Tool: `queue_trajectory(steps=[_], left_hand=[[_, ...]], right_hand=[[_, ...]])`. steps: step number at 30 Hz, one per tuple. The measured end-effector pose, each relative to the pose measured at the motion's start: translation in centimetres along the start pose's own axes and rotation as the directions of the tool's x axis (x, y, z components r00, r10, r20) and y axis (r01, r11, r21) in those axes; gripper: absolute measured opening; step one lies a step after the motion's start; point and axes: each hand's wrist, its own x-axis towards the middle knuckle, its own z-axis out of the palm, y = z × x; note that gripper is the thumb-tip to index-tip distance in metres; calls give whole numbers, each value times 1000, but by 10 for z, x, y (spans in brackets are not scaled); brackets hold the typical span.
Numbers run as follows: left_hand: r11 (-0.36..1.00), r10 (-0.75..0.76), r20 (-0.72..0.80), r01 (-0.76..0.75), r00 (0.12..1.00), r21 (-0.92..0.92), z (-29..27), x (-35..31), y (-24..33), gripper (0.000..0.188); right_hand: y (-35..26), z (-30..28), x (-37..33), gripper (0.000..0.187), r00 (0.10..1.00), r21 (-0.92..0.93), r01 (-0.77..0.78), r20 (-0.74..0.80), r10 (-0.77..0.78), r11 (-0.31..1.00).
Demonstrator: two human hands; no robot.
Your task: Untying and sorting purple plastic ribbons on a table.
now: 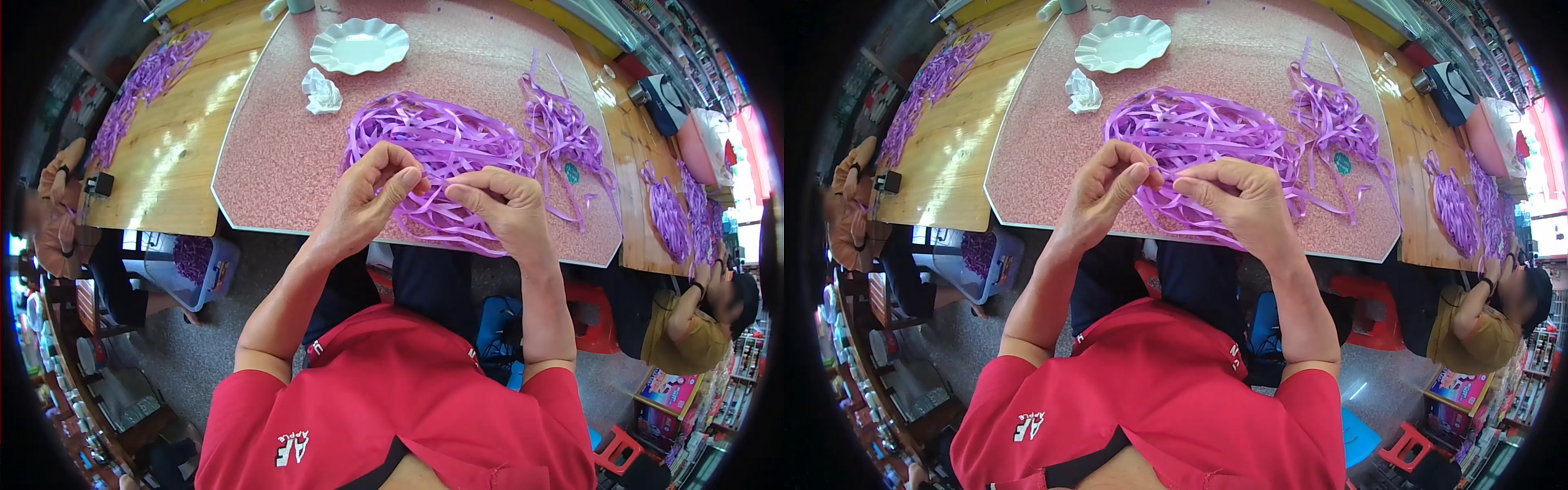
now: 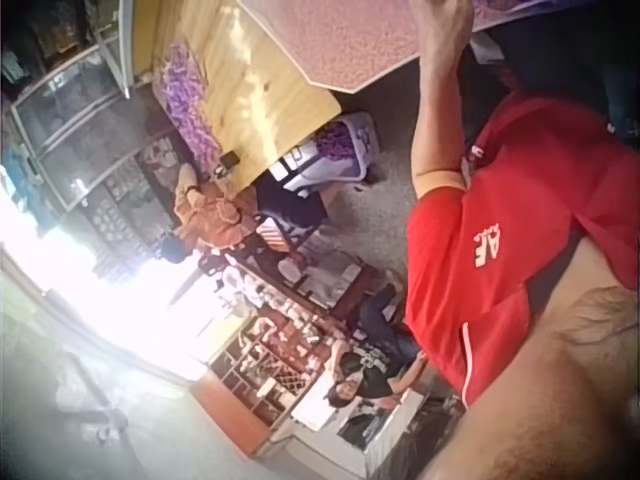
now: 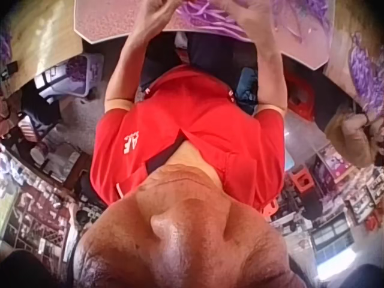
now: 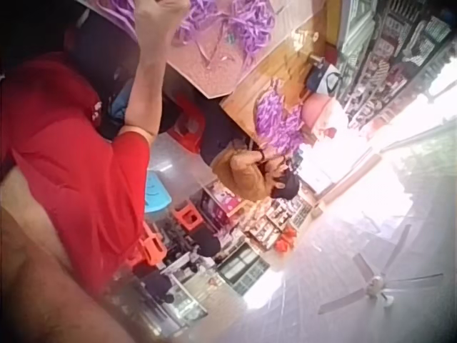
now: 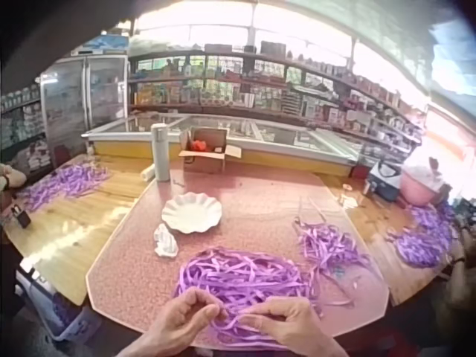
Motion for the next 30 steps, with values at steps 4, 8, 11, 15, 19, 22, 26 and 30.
queue_trajectory(steps=[4, 8, 11, 15, 19, 22, 26, 30], left_hand=[[995, 56, 21, -57, 998, 76, 0, -2, 0, 17], [973, 50, 68, -64, 996, 223, 0, -4, 7, 17], [928, 69, 117, -107, 991, 356, 1, -3, 16, 17], [928, 48, 159, -103, 986, 357, -3, -3, 15, 17], [990, 36, 68, -45, 997, 134, -2, 0, 6, 30], [996, 75, -28, -73, 997, 48, 4, 4, 1, 40], [981, 51, 96, -67, 994, 179, 12, 5, 3, 52], [978, -11, 108, -11, 994, 206, 25, 6, -1, 48]], right_hand=[[2, -3, 0, 17, 994, 261, -110, 20, 109, 959], [-4, 0, 0, 18, 959, 339, -272, 168, 226, 901], [-20, 4, -2, 14, 954, 327, -291, 169, 247, 899], [-9, 3, -1, 11, 987, 237, -161, 47, 154, 958], [-8, 4, -3, 8, 993, 211, -116, -8, 120, 971], [-13, 6, -4, 8, 998, 43, -9, -55, 11, 999], [-13, 11, -1, 12, 952, -325, 235, -114, -284, 916], [-9, 12, -3, 12, 907, -449, 317, -115, -406, 835]])
